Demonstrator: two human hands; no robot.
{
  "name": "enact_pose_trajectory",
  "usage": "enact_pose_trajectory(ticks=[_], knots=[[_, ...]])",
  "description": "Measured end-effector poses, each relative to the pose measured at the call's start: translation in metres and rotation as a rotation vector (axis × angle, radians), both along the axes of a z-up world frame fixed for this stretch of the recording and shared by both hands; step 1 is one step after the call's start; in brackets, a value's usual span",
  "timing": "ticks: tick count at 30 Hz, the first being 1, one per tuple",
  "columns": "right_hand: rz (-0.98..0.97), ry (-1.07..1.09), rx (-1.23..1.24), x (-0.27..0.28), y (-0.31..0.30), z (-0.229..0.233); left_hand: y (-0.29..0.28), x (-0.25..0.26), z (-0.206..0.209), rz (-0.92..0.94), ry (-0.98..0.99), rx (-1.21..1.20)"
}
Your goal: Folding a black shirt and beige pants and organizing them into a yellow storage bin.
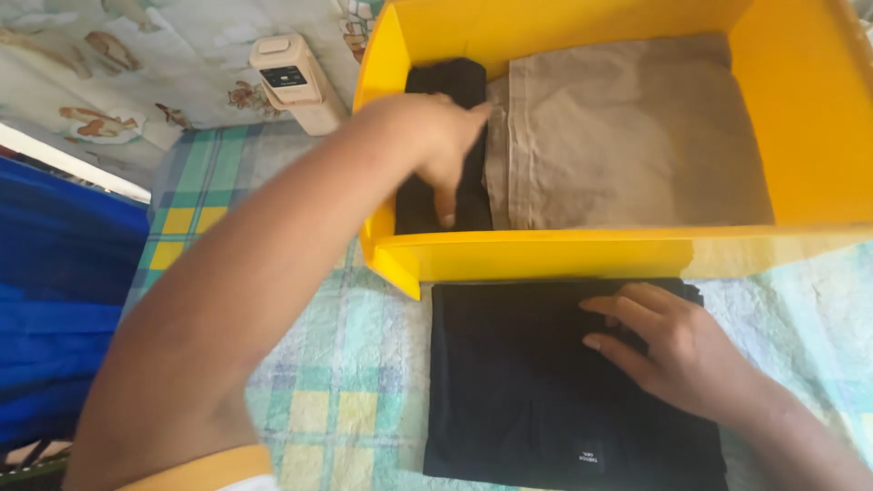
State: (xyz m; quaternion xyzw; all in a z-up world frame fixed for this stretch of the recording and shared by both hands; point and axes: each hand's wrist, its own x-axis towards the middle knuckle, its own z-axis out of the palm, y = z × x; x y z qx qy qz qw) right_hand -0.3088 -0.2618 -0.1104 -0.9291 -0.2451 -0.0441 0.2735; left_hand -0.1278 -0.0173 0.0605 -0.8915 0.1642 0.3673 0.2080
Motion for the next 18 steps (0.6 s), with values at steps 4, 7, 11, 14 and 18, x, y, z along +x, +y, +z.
enact_pose_trajectory(ticks=[4,7,11,14,18], knots=[[0.012,-0.239,-0.087,-0.004,0.004,0.004,0.015,-0.076,-0.001,-0.361,-0.505,-0.651],[-0.003,-0.37,-0.194,-0.006,0.004,0.009,0.028,-0.146,-0.027,-0.516,-0.829,-1.139],[-0.005,-0.426,-0.275,-0.015,0.008,0.015,0.037,-0.193,-0.092,-0.486,-0.749,-1.292],[-0.03,-0.397,-0.357,-0.022,0.009,0.013,0.05,-0.187,-0.146,-0.373,-0.537,-1.036],[-0.053,-0.255,-0.396,-0.021,0.009,0.014,0.054,-0.187,-0.163,-0.33,-0.548,-0.919]])
